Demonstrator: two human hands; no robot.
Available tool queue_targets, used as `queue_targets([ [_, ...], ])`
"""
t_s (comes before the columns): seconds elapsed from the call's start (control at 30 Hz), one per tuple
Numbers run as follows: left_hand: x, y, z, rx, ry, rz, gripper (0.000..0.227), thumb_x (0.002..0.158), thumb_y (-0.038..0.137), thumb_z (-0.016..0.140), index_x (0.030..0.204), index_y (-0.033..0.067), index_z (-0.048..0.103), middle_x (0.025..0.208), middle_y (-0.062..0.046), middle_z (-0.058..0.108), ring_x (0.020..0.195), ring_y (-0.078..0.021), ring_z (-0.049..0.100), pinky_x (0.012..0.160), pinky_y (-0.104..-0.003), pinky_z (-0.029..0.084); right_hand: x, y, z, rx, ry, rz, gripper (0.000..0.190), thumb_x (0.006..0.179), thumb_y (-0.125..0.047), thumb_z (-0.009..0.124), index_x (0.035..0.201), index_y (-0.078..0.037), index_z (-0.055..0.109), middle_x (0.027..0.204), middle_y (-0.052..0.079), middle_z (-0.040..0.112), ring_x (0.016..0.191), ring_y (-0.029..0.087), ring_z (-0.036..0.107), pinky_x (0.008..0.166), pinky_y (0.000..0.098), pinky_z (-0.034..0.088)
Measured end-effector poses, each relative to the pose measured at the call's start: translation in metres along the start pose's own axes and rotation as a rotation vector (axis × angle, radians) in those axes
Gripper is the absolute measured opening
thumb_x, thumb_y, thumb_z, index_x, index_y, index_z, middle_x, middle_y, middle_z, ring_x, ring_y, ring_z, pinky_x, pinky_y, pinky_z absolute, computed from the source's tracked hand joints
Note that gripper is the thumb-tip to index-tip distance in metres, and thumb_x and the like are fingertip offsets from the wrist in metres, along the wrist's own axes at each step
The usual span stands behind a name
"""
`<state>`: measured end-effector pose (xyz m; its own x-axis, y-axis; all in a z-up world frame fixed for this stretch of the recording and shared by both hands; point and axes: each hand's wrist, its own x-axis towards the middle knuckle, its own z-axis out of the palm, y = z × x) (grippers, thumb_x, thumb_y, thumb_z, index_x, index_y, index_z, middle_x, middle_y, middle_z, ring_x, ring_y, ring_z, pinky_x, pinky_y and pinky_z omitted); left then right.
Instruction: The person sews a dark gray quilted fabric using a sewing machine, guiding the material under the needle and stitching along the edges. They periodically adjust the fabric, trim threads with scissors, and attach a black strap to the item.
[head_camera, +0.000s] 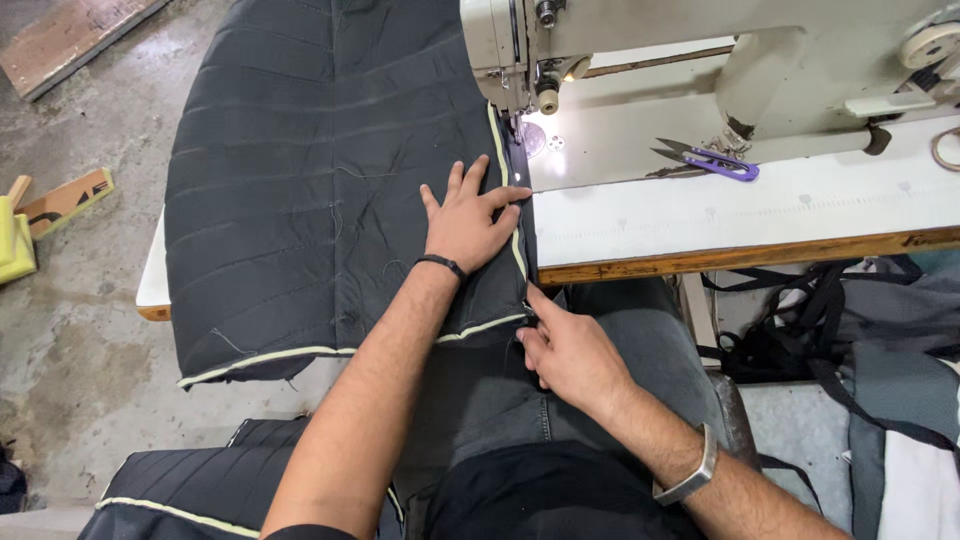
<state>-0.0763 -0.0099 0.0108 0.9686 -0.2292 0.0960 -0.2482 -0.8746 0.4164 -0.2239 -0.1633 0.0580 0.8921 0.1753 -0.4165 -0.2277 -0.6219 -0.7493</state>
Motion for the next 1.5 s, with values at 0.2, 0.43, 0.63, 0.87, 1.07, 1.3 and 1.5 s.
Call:
queue_targets([
  [0.2,0.024,-0.003,0.000,0.010,-0.003,-0.035,0.033,0.090,0.043,0.061,0.120,0.0437,0.074,0.163,-0.010,0.032,0.154,-0.0369,0.017,0.115,-0.078,0.000,0.022,-0.004,-0.011,0.045,0.003,-0.014,0.069,0.096,-0.018,0.059,0.158,-0.012,0.030,0.065,0.006,0.068,0.051,0.014,0.063,0.055,0.0313,0.057],
  [0.43,0.055,-0.021,0.003,-0.044,0.017,-0.031,0.030,0.087,0.044,0.067,0.115,0.0427,0.077,0.162,-0.008,0.035,0.154,-0.0335,0.018,0.116,-0.076,0.000,0.054,-0.007,-0.019,0.042,0.003,-0.023,0.070,0.096,-0.017,0.059,0.158,-0.010,0.028,0.066,0.006,0.069,0.050,0.015,0.063,0.054,0.0315,0.057],
  [0.63,0.068,-0.040,-0.008,-0.349,0.098,0.270,0.020,0.088,0.030,0.069,0.103,0.0249,0.082,0.133,-0.005,0.066,0.142,-0.0306,0.044,0.119,-0.064,0.021,0.069,-0.014,-0.019,0.073,0.096,-0.082,0.065,0.095,-0.015,0.061,0.154,-0.005,0.037,0.067,0.008,0.069,0.050,0.016,0.065,0.055,0.0323,0.057],
  [0.87,0.026,-0.032,-0.034,-0.266,0.004,0.629,0.018,0.096,0.022,0.070,0.089,0.0052,0.071,0.096,-0.011,0.071,0.109,-0.0331,0.066,0.103,-0.043,0.051,0.075,-0.008,-0.019,0.047,0.053,-0.042,0.059,0.098,-0.019,0.059,0.153,-0.010,0.040,0.068,0.004,0.069,0.054,0.011,0.066,0.059,0.0282,0.059],
  [1.07,0.033,-0.023,-0.062,0.044,-0.160,0.406,0.036,0.082,0.019,0.073,0.117,0.0248,0.075,0.085,-0.001,0.071,0.087,-0.0237,0.070,0.086,-0.044,0.048,0.077,0.002,-0.008,0.207,0.106,-0.056,0.050,0.099,-0.018,0.059,0.148,-0.010,0.051,0.069,0.003,0.067,0.056,0.008,0.066,0.058,0.0251,0.058],
  [1.3,0.004,-0.037,-0.021,-0.050,0.177,0.478,0.022,0.081,0.016,0.078,0.100,0.0274,0.081,0.101,0.009,0.068,0.103,-0.0146,0.062,0.097,-0.039,0.036,0.085,0.011,-0.003,0.343,0.102,-0.060,0.045,0.099,-0.018,0.059,0.143,-0.008,0.058,0.070,0.002,0.068,0.054,0.008,0.063,0.057,0.0235,0.055],
  [1.5,-0.005,-0.019,-0.001,-0.023,0.258,0.393,0.026,0.080,0.015,0.074,0.099,0.0312,0.083,0.110,0.004,0.066,0.109,-0.0169,0.060,0.098,-0.042,0.035,0.079,0.008,-0.013,0.370,0.144,-0.037,0.043,0.099,-0.015,0.058,0.141,-0.006,0.060,0.071,0.003,0.068,0.054,0.010,0.063,0.055,0.0255,0.053],
])
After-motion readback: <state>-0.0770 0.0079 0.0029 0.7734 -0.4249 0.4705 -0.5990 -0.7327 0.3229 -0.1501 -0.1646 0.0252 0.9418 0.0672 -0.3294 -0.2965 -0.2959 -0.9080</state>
